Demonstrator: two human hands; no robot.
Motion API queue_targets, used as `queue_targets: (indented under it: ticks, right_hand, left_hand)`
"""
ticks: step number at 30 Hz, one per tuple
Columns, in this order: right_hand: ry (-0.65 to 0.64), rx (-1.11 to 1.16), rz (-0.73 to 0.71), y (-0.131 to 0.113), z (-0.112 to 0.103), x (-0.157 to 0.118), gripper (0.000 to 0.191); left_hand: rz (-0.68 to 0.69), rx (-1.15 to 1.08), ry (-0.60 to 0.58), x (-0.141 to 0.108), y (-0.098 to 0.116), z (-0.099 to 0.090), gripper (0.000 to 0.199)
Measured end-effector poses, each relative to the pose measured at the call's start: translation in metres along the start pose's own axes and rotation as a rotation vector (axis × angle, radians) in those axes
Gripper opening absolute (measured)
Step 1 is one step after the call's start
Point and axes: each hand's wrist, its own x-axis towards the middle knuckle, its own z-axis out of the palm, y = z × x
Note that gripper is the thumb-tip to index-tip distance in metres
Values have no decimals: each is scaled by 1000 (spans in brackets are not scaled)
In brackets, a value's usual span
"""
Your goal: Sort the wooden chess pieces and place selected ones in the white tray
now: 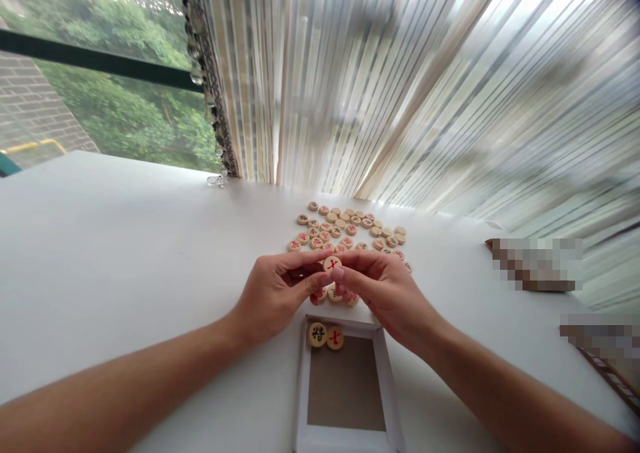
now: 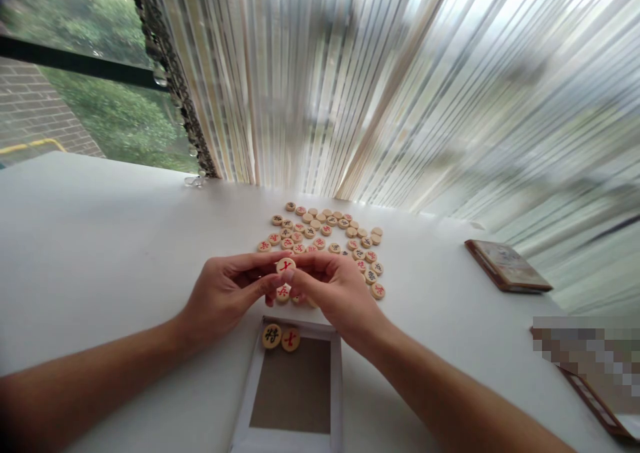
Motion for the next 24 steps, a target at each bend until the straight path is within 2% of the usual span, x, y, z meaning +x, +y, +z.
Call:
queue_targets:
  ticks: [4, 9, 15, 24]
  right_hand:
    - [39, -20, -7, -1, 1, 0, 36]
    - [12, -52, -44, -2, 0, -1, 33]
    - [30, -156, -106, -2, 0, -3, 32]
    - [-15, -137, -180, -6, 5, -6, 29]
  left_hand:
    - [20, 54, -26, -2, -3, -1, 36]
    - [113, 113, -94, -5, -5, -2, 34]
    - [202, 104, -148, -6, 0, -1, 40]
    - [167, 39, -143, -5, 0, 0, 35]
